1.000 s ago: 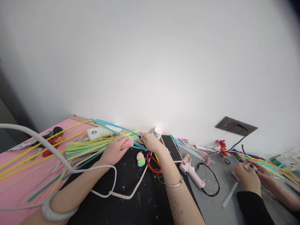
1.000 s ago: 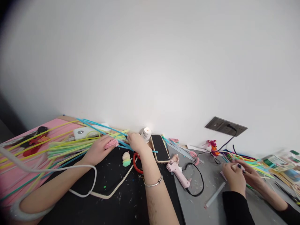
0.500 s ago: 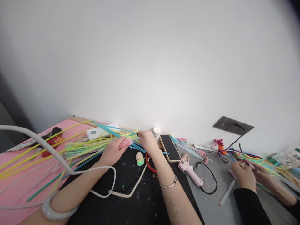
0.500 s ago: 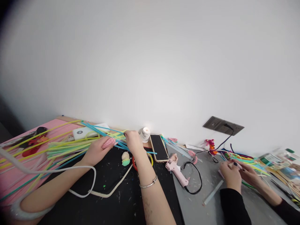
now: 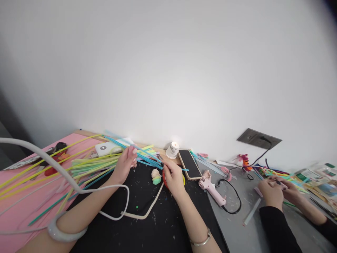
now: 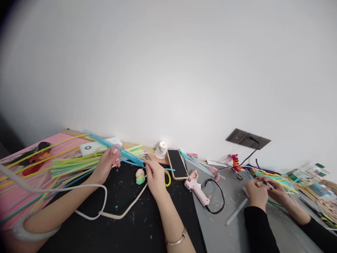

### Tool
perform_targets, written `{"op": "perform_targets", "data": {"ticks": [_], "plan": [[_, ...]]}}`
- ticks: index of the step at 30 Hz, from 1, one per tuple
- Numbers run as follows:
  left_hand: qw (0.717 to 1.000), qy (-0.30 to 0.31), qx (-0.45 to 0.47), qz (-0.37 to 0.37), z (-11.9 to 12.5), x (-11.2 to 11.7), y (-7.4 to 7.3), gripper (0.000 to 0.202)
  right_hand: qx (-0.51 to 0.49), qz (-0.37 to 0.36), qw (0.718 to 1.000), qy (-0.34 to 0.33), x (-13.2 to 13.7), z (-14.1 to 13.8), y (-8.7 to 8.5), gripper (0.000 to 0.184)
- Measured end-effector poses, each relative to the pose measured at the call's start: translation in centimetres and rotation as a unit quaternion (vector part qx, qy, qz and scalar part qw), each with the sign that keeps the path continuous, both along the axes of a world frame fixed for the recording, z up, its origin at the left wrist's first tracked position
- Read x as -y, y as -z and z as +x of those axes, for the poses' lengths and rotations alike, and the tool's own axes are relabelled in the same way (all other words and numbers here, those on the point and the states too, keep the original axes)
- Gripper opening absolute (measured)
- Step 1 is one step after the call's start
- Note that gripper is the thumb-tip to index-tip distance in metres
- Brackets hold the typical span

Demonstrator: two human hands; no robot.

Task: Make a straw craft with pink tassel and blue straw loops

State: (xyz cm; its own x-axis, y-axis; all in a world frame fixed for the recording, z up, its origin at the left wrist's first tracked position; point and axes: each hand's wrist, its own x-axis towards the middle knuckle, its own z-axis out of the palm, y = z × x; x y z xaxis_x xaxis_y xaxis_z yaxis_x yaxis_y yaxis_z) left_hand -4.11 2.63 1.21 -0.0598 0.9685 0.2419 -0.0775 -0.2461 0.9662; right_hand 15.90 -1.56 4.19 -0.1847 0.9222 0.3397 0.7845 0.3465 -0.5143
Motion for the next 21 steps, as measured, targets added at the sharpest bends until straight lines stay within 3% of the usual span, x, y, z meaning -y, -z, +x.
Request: {"op": "perform_targets", "data": {"ticks": [3, 6, 8, 11, 16, 18, 21], "plan": [[0.989, 0.044, 0.142, -0.024, 0.2, 0.0, -0.1, 0.04, -0.064, -0.011, 0.997, -0.047, 0.2, 1.3, 1.2, 0.032], [0.983, 0.047, 0.171, -0.04, 0.3, 0.2, -0.4, 0.037, -0.162, -0.033, 0.985, -0.042, -0.1, 2.3, 1.8, 0.027], [0.982, 0.055, 0.175, -0.049, 0.4, 0.3, -0.6, 0.034, -0.265, -0.068, 0.962, -0.019, -0.4, 2.8, 2.0, 0.023], [0.978, 0.071, 0.185, -0.059, 0.5, 0.4, -0.8, 0.033, -0.466, -0.132, 0.875, -0.011, -0.8, 3.4, 2.0, 0.025], [0.962, 0.117, 0.221, -0.107, 1.0, 0.7, -0.6, 0.037, -0.676, -0.201, 0.695, -0.138, -0.6, 4.0, 2.1, 0.038], [0.955, 0.141, 0.226, -0.129, 1.3, 1.0, -0.5, 0.038, -0.7, -0.222, 0.654, -0.179, -0.4, 3.8, 2.3, 0.04], [0.951, 0.173, 0.219, -0.131, 1.7, 1.3, -0.4, 0.044, -0.709, -0.238, 0.627, -0.217, -0.1, 3.4, 2.3, 0.041]]}}
